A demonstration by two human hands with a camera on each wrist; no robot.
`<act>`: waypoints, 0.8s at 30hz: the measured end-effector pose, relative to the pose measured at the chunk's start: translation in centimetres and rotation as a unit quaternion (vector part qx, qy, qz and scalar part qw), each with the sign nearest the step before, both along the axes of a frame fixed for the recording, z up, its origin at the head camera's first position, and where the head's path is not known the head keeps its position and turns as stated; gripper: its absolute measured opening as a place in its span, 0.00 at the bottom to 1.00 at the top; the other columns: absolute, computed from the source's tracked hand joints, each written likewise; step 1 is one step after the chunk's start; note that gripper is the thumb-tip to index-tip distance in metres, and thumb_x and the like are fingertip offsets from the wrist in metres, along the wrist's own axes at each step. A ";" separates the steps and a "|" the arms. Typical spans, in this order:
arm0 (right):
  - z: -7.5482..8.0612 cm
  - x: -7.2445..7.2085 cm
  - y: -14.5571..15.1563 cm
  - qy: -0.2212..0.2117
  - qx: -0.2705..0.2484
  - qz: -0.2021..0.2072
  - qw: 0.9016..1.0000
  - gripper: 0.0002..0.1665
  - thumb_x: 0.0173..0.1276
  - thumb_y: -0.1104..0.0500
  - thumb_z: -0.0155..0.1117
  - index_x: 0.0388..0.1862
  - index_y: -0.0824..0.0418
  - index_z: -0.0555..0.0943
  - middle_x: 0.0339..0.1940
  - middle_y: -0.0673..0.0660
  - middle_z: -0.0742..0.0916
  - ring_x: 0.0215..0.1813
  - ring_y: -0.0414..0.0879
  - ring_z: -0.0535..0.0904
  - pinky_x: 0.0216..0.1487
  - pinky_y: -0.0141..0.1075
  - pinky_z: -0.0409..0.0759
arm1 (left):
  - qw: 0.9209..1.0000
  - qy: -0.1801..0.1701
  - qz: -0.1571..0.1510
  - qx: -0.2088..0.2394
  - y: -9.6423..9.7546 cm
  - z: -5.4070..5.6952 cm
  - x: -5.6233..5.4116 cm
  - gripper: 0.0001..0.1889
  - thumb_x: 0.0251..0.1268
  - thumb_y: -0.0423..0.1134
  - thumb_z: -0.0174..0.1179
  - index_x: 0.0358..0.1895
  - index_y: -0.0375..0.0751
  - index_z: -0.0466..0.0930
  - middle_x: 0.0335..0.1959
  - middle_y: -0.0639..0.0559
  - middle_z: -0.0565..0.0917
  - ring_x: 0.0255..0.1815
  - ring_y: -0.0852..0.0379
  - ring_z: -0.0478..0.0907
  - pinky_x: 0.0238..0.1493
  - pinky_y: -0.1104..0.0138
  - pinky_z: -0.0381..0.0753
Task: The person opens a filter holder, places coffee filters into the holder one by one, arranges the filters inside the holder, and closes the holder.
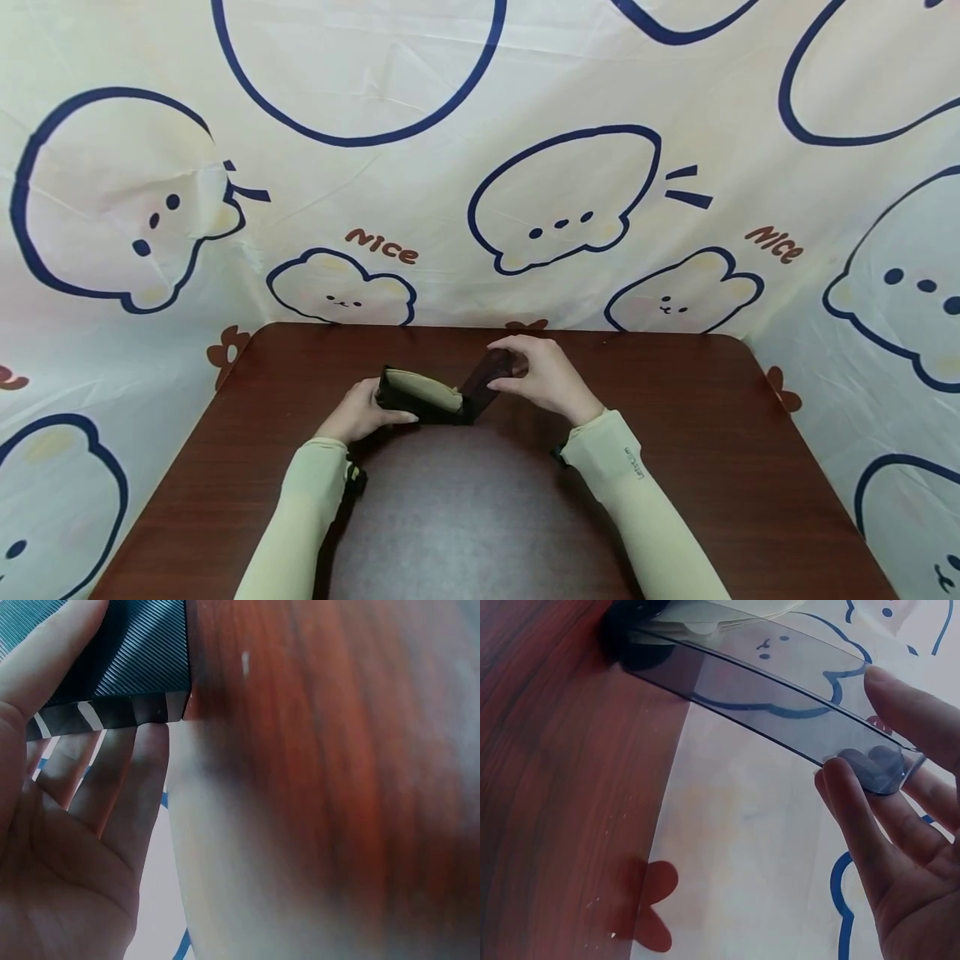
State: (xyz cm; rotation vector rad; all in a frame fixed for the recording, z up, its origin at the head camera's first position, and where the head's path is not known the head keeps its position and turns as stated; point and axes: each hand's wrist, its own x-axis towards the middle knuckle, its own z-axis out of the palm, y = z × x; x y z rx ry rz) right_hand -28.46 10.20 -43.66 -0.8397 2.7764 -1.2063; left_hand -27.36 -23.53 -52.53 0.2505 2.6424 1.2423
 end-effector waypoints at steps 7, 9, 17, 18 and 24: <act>0.4 -0.1 -1.3 -0.002 -0.005 0.010 1.000 0.31 0.60 0.57 0.82 0.63 0.54 0.84 0.53 0.50 0.88 0.45 0.42 0.87 0.49 0.37 0.86 | 1.000 0.007 -0.010 0.012 -0.1 -0.1 -0.1 0.21 0.55 0.49 0.80 0.49 0.49 0.86 0.44 0.54 0.88 0.40 0.56 0.81 0.49 0.60 0.80; 0.6 -0.1 -1.8 0.001 -0.004 0.013 1.000 0.31 0.60 0.57 0.82 0.62 0.55 0.84 0.52 0.50 0.88 0.45 0.42 0.87 0.49 0.37 0.86 | 1.000 0.008 -0.012 0.017 -0.1 -0.1 -0.1 0.21 0.55 0.49 0.80 0.50 0.48 0.86 0.43 0.53 0.89 0.38 0.57 0.81 0.48 0.60 0.80; 1.0 -0.3 -3.6 0.018 0.011 0.024 0.999 0.32 0.59 0.55 0.83 0.63 0.55 0.84 0.52 0.50 0.88 0.47 0.42 0.85 0.49 0.36 0.85 | 1.000 0.001 -0.010 0.019 -0.1 -0.1 -0.1 0.22 0.54 0.49 0.80 0.50 0.48 0.86 0.42 0.53 0.89 0.36 0.56 0.82 0.48 0.59 0.80; 1.0 -0.4 -3.8 0.021 0.014 0.024 0.999 0.32 0.59 0.55 0.83 0.63 0.54 0.84 0.52 0.50 0.88 0.46 0.42 0.85 0.48 0.36 0.85 | 1.000 0.001 -0.010 0.020 -0.1 -0.1 -0.1 0.22 0.54 0.49 0.80 0.50 0.48 0.86 0.42 0.53 0.89 0.35 0.56 0.82 0.47 0.59 0.80; 1.2 -0.4 -4.7 0.030 0.020 0.030 0.999 0.32 0.59 0.53 0.83 0.62 0.52 0.84 0.50 0.48 0.88 0.44 0.41 0.84 0.47 0.36 0.84 | 1.000 0.004 -0.007 0.015 -0.1 0.0 -0.1 0.22 0.53 0.49 0.81 0.51 0.49 0.86 0.43 0.53 0.89 0.36 0.57 0.81 0.50 0.59 0.80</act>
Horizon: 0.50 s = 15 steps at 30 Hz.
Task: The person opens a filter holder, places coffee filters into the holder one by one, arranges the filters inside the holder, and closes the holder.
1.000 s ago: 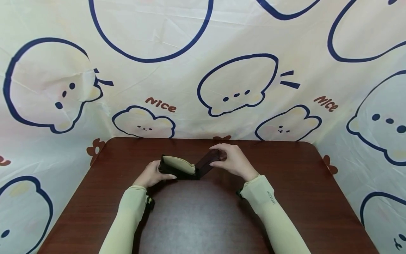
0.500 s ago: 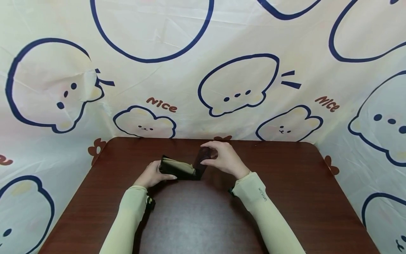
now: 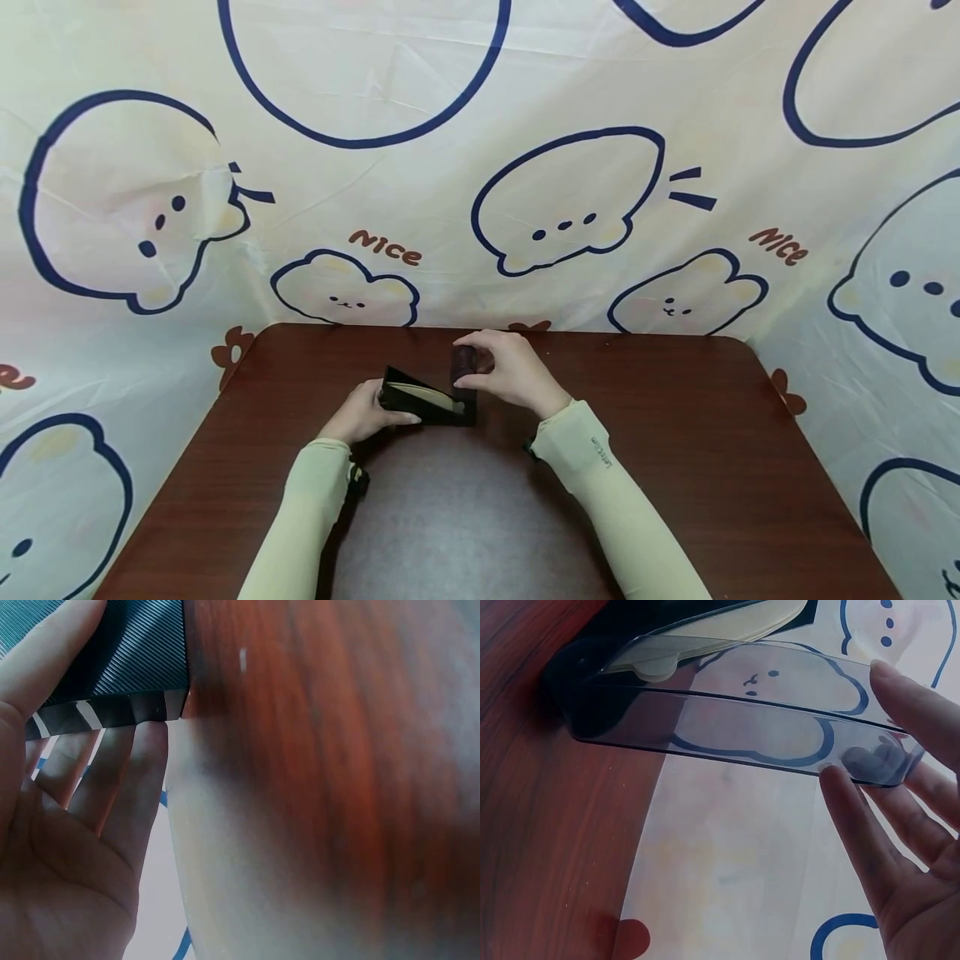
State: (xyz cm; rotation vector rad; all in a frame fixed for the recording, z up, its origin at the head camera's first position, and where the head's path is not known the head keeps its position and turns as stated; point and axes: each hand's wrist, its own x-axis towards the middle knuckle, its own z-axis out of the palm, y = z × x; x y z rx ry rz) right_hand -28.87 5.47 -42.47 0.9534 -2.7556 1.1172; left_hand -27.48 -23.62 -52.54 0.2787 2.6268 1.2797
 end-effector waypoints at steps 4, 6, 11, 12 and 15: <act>-0.1 -0.1 -0.3 0.003 -0.004 0.003 1.000 0.32 0.58 0.53 0.83 0.62 0.54 0.84 0.50 0.50 0.89 0.45 0.42 0.84 0.48 0.39 0.84 | 1.000 0.001 0.003 -0.002 0.0 0.0 0.0 0.22 0.53 0.49 0.81 0.50 0.48 0.86 0.41 0.53 0.89 0.36 0.57 0.82 0.49 0.60 0.80; -0.2 -0.1 -0.5 0.005 -0.007 0.005 1.000 0.32 0.58 0.53 0.83 0.62 0.55 0.84 0.51 0.50 0.89 0.46 0.44 0.84 0.50 0.42 0.85 | 1.000 -0.001 0.004 -0.001 0.0 0.0 0.0 0.22 0.53 0.49 0.81 0.50 0.47 0.86 0.39 0.53 0.89 0.35 0.56 0.81 0.46 0.60 0.79; -0.6 -0.1 -1.3 0.007 -0.019 0.016 1.000 0.33 0.60 0.53 0.82 0.64 0.56 0.83 0.52 0.52 0.89 0.49 0.46 0.85 0.54 0.48 0.85 | 1.000 -0.004 0.006 0.002 0.0 0.0 0.0 0.22 0.52 0.48 0.81 0.50 0.46 0.86 0.37 0.53 0.88 0.32 0.55 0.81 0.44 0.61 0.79; -0.7 -0.1 -1.5 0.009 -0.021 0.018 1.000 0.34 0.60 0.53 0.82 0.65 0.55 0.83 0.53 0.52 0.89 0.50 0.46 0.85 0.54 0.48 0.85 | 1.000 -0.004 0.006 0.003 0.0 0.0 0.0 0.22 0.52 0.48 0.81 0.50 0.46 0.86 0.37 0.53 0.88 0.32 0.55 0.81 0.43 0.61 0.79; -1.0 0.0 -2.1 0.030 -0.010 0.022 0.999 0.35 0.61 0.51 0.81 0.68 0.51 0.81 0.54 0.51 0.88 0.50 0.44 0.85 0.55 0.44 0.85 | 1.000 -0.003 0.006 0.005 0.0 0.0 -0.1 0.23 0.52 0.47 0.81 0.50 0.46 0.86 0.37 0.52 0.88 0.32 0.55 0.81 0.42 0.61 0.79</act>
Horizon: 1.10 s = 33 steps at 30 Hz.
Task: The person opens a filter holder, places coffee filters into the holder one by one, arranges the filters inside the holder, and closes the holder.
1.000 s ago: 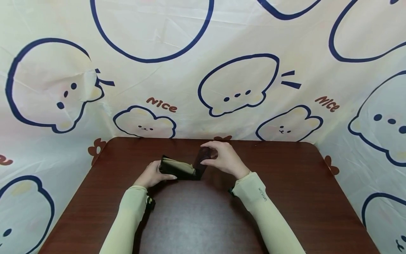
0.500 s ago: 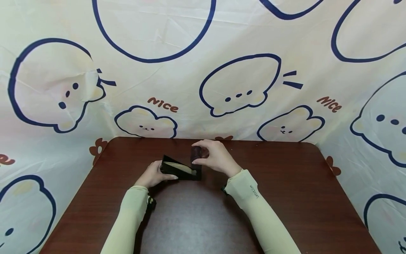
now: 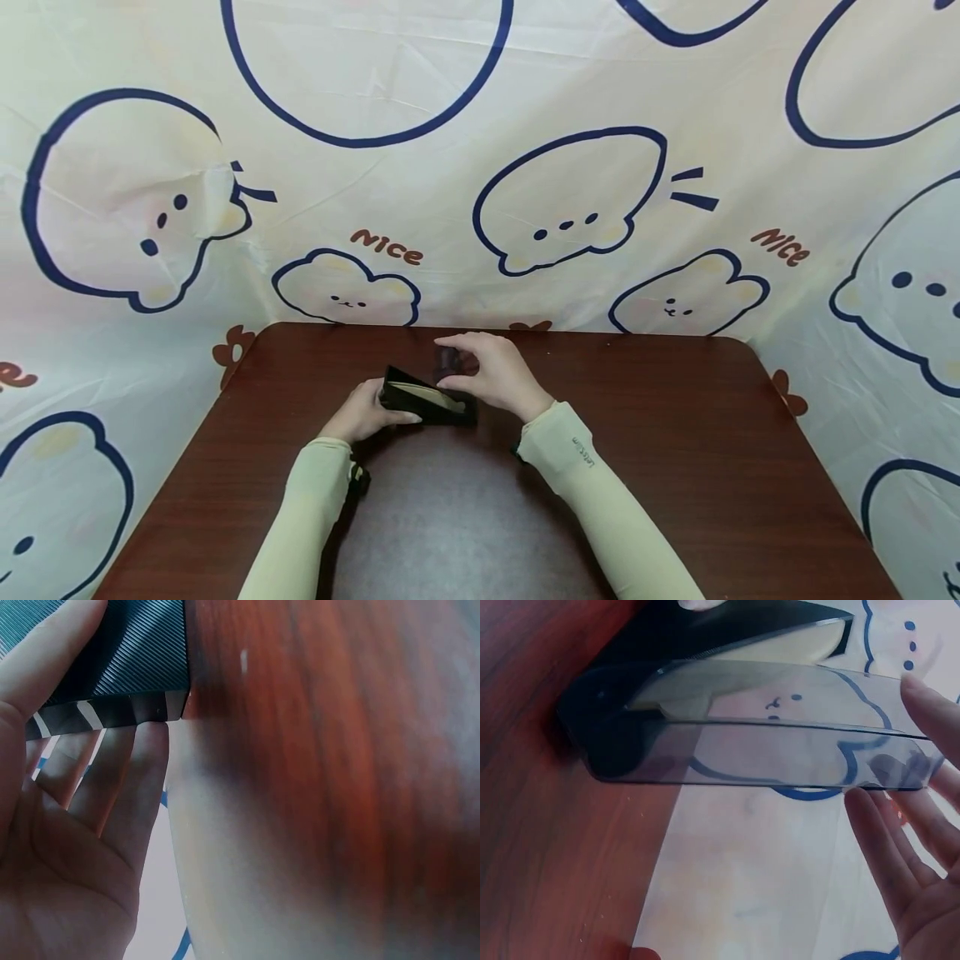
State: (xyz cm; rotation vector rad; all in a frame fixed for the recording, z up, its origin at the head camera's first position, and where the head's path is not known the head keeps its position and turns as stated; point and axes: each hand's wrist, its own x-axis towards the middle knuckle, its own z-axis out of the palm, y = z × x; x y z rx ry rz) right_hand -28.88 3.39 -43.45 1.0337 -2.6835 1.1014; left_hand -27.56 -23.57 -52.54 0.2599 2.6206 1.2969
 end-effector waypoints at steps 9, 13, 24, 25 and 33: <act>-0.5 0.2 -1.9 0.076 0.050 -0.003 0.996 0.35 0.63 0.46 0.79 0.69 0.46 0.81 0.49 0.48 0.89 0.45 0.45 0.80 0.46 0.37 0.79 | 1.000 0.004 0.000 -0.006 0.0 -0.1 -0.1 0.24 0.52 0.47 0.81 0.52 0.45 0.86 0.42 0.50 0.89 0.35 0.55 0.82 0.45 0.61 0.79; -0.7 0.1 -2.6 0.091 0.073 -0.003 0.993 0.35 0.64 0.44 0.78 0.70 0.44 0.80 0.54 0.47 0.89 0.49 0.43 0.81 0.50 0.38 0.81 | 1.000 0.012 0.000 -0.016 0.0 -0.1 -0.2 0.24 0.53 0.48 0.81 0.52 0.46 0.86 0.43 0.51 0.89 0.38 0.57 0.81 0.47 0.61 0.78; -1.1 0.0 -4.0 0.108 0.105 0.001 0.989 0.35 0.66 0.42 0.75 0.71 0.43 0.79 0.56 0.47 0.88 0.52 0.43 0.81 0.52 0.41 0.82 | 1.000 0.001 0.001 -0.012 0.0 -0.1 -0.2 0.24 0.54 0.48 0.81 0.53 0.46 0.86 0.36 0.53 0.88 0.31 0.56 0.81 0.43 0.61 0.78; -1.1 0.0 -4.1 0.108 0.108 0.002 0.988 0.35 0.66 0.42 0.75 0.71 0.43 0.79 0.56 0.47 0.88 0.52 0.44 0.81 0.52 0.41 0.82 | 1.000 0.001 0.001 -0.012 0.0 -0.1 -0.2 0.24 0.54 0.48 0.81 0.54 0.46 0.86 0.37 0.53 0.88 0.31 0.56 0.81 0.43 0.61 0.78; -1.4 0.0 -4.8 0.114 0.124 0.007 0.986 0.34 0.68 0.41 0.73 0.72 0.42 0.78 0.58 0.48 0.88 0.54 0.45 0.81 0.52 0.43 0.82 | 1.000 -0.001 -0.002 -0.010 0.0 0.0 -0.1 0.25 0.55 0.46 0.80 0.56 0.46 0.85 0.40 0.52 0.88 0.34 0.56 0.81 0.46 0.60 0.78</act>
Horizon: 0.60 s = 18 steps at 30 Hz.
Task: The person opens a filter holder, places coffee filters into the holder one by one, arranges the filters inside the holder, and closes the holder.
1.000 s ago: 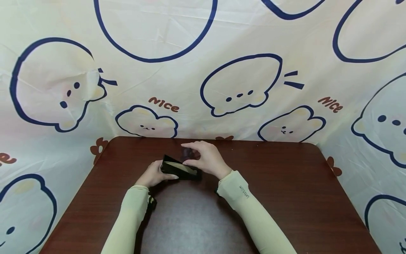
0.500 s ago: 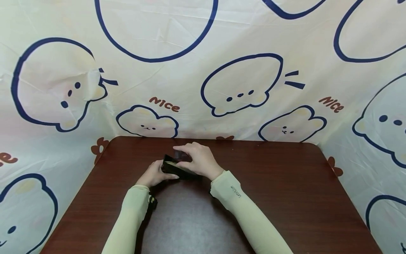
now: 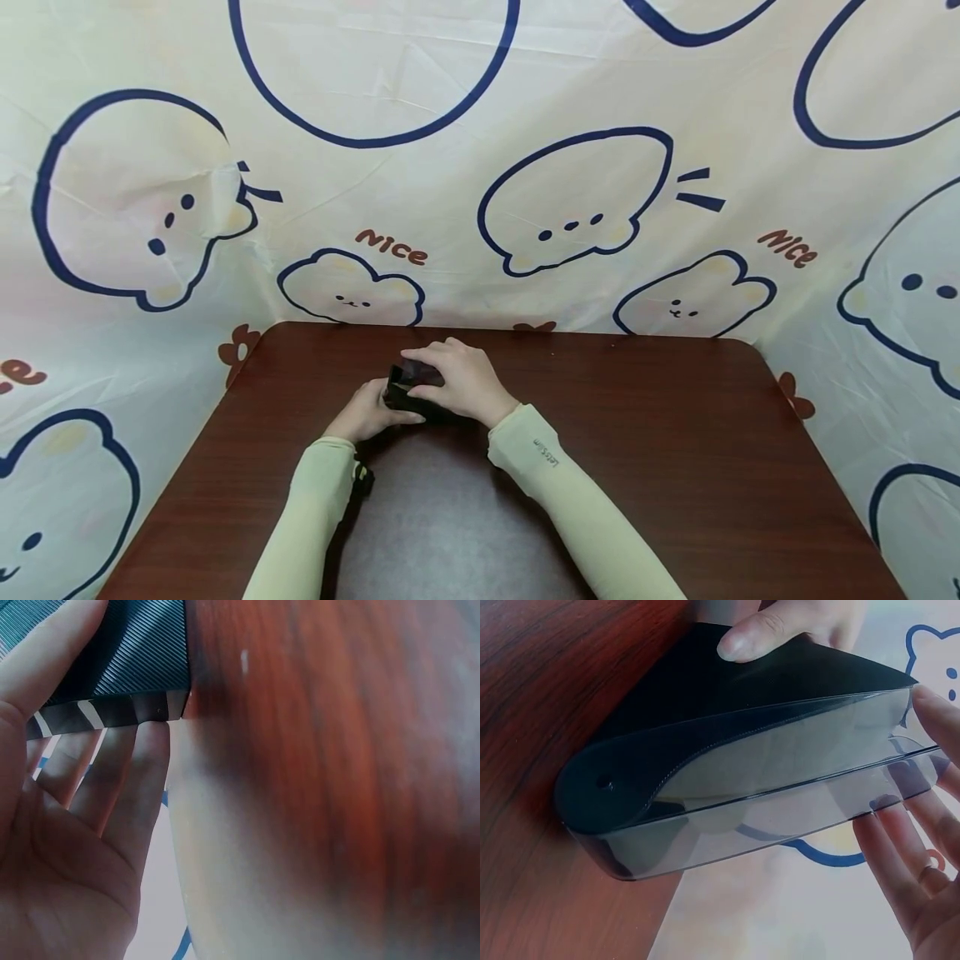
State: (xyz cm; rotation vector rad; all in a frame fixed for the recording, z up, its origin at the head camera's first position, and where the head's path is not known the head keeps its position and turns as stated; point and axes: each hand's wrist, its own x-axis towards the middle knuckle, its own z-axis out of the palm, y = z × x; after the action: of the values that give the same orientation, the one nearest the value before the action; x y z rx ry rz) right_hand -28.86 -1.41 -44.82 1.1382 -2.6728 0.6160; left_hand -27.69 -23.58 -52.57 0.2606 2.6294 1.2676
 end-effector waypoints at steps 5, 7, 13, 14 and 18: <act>-0.2 -0.1 -0.4 0.002 0.004 0.000 1.000 0.34 0.68 0.41 0.73 0.72 0.41 0.77 0.59 0.47 0.88 0.54 0.45 0.81 0.52 0.44 0.82 | 1.000 -0.002 0.003 0.001 0.0 0.0 0.0 0.26 0.55 0.46 0.80 0.57 0.46 0.85 0.42 0.52 0.88 0.36 0.55 0.81 0.48 0.58 0.79; -0.2 0.0 -0.5 -0.001 0.006 0.000 1.000 0.34 0.68 0.41 0.73 0.72 0.41 0.77 0.60 0.47 0.88 0.54 0.44 0.81 0.52 0.44 0.82 | 1.000 -0.003 0.002 0.003 0.0 -0.1 0.0 0.26 0.55 0.46 0.80 0.57 0.46 0.85 0.43 0.52 0.88 0.37 0.55 0.81 0.49 0.58 0.79; -0.2 0.0 -0.8 -0.007 0.008 0.001 1.000 0.34 0.68 0.43 0.73 0.72 0.43 0.78 0.60 0.47 0.88 0.54 0.44 0.80 0.52 0.44 0.82 | 1.000 -0.007 0.002 0.007 0.0 -0.1 -0.1 0.26 0.55 0.46 0.80 0.56 0.45 0.85 0.40 0.52 0.88 0.34 0.55 0.81 0.46 0.60 0.79; -0.3 -0.1 -0.8 -0.006 0.008 0.001 1.000 0.34 0.68 0.43 0.74 0.72 0.43 0.78 0.60 0.47 0.88 0.54 0.44 0.80 0.51 0.44 0.82 | 1.000 -0.008 0.003 0.008 0.0 -0.1 -0.1 0.26 0.55 0.45 0.80 0.56 0.45 0.85 0.40 0.52 0.87 0.34 0.55 0.81 0.46 0.60 0.79; -0.5 -0.2 -1.0 0.000 0.012 0.000 1.000 0.33 0.68 0.42 0.74 0.72 0.41 0.78 0.59 0.46 0.88 0.54 0.44 0.80 0.51 0.43 0.82 | 1.000 -0.010 0.002 0.011 0.0 -0.2 0.0 0.25 0.55 0.45 0.80 0.55 0.46 0.85 0.37 0.52 0.87 0.32 0.55 0.82 0.44 0.60 0.79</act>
State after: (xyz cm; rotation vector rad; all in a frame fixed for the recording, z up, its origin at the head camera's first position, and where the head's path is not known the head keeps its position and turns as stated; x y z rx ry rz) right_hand -29.02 -2.38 -45.33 1.1449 -2.6870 0.5865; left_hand -27.73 -23.58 -52.72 0.2463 2.6013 1.2948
